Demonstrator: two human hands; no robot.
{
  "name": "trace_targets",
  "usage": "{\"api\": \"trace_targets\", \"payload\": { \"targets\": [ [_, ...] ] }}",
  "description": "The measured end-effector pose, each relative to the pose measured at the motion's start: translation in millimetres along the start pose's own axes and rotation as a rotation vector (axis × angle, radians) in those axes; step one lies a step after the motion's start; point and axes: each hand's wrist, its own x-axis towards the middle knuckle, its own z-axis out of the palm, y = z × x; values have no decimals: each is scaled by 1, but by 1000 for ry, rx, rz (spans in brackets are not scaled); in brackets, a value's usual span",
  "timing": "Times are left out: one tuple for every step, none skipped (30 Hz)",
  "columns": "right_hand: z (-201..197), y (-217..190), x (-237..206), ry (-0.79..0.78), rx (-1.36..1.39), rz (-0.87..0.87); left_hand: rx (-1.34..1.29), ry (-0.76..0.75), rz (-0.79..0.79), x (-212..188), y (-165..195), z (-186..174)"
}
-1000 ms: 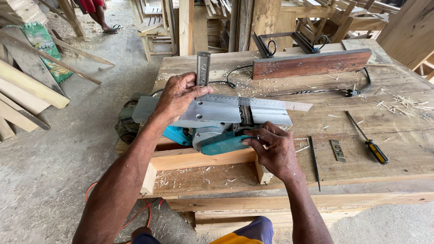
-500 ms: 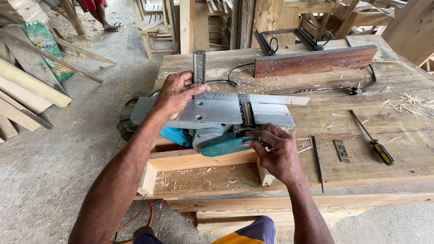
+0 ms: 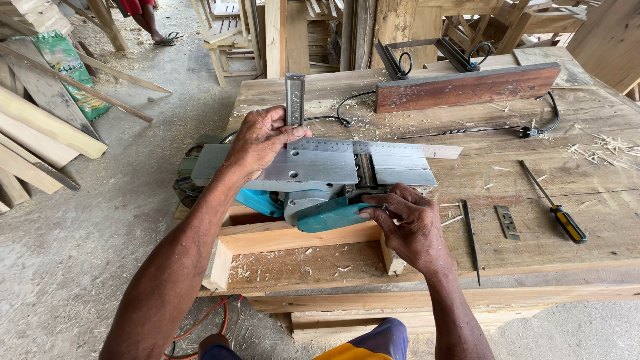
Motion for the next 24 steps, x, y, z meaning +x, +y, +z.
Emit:
{"api": "trace_targets", "payload": {
  "targets": [
    [-3, 2, 2, 0, -23, -4, -29, -5, 19, 2, 2, 3],
    [-4, 3, 2, 1, -46, -8, -58, -9, 38, 3, 3, 4],
    [-10, 7, 5, -2, -20, -8, -25, -2, 23, 8, 6, 8],
    [-16, 12, 10, -5, 7, -8, 9, 4, 9, 13, 7, 12],
    [-18, 13, 10, -6, 35, -8, 45, 10, -5, 16, 8, 14],
    [-20, 16, 12, -3, 18, -8, 38, 10, -6, 20, 9, 17],
    [-23, 18, 14, 0, 1, -7, 32, 10, -7, 23, 9, 19],
    [-26, 22, 17, 1, -17, -8, 24, 12, -8, 28, 10, 22],
    [-27, 24, 20, 0, -21, -6, 5, 9, 7, 32, 9, 23],
    [-28, 26, 22, -1, -23, -2, -13, 4, 19, 33, 9, 24],
    [-26, 26, 22, 0, -26, 2, -30, -1, 32, 33, 8, 23],
    [-26, 27, 23, -1, -26, -8, -9, 2, 23, 34, 7, 22],
    [-23, 26, 24, -3, -27, -20, 11, 6, 14, 33, 6, 19],
    [-22, 26, 25, -5, -27, -30, 31, 10, 4, 32, 5, 18],
    [-20, 24, 26, -11, -25, -20, 32, 7, 10, 32, 5, 15],
    [-20, 23, 27, -17, -24, -10, 32, 4, 16, 32, 6, 14],
    [-20, 22, 28, -23, -23, 1, 32, 2, 22, 32, 6, 13],
    [-22, 21, 29, -28, -27, -1, 27, 2, 14, 33, 7, 13],
    [-22, 20, 30, -31, -30, -3, 23, 1, 6, 32, 7, 12],
    [-24, 18, 31, -34, -33, -5, 19, 1, -2, 32, 9, 12],
    [-24, 16, 31, -40, -34, -3, 11, -2, 9, 32, 9, 12],
    [-24, 14, 31, -45, -35, -2, 4, -5, 22, 32, 9, 11],
    [-25, 13, 30, -50, -37, 0, -2, -8, 34, 31, 9, 11],
    [-25, 12, 31, -47, -50, -29, 1, -8, 28, 31, 8, 10]
  ]
}}
